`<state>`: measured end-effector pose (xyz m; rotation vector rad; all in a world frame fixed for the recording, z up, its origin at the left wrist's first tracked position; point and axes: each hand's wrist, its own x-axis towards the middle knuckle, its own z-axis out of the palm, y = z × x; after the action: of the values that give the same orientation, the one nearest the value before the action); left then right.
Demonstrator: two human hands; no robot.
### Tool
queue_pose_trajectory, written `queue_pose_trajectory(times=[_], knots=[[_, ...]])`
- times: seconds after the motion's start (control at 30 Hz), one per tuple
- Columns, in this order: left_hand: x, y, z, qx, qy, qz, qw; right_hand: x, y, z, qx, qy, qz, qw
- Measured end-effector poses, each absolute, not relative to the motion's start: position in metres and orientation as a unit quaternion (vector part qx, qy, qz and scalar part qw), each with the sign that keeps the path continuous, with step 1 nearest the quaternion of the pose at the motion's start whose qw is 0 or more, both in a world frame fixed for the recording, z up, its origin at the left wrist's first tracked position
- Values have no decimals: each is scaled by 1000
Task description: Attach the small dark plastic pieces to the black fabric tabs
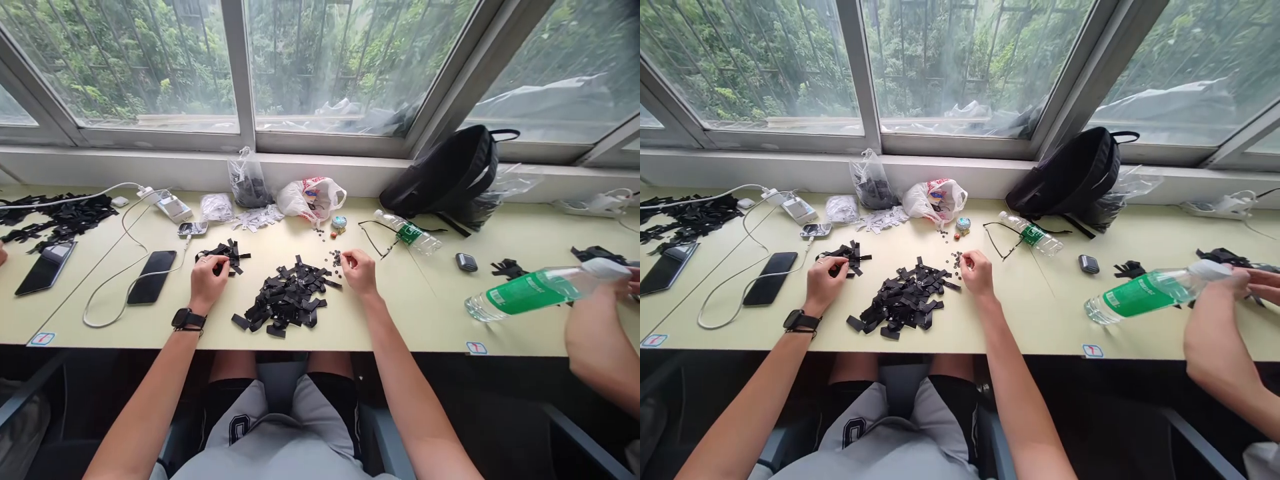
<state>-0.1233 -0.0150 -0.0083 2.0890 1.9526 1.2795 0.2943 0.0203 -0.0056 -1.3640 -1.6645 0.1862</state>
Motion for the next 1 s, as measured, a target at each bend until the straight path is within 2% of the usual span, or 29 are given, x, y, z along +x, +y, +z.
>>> queue_pose_trajectory(times=[0.17,1.0], knots=[[-124,-15,-10,664,617,422,-3,296,18,-12,-569,-651,110,491],[-124,-15,-7,648,623,439,9,294,23,-19,-568,-671,157,449]])
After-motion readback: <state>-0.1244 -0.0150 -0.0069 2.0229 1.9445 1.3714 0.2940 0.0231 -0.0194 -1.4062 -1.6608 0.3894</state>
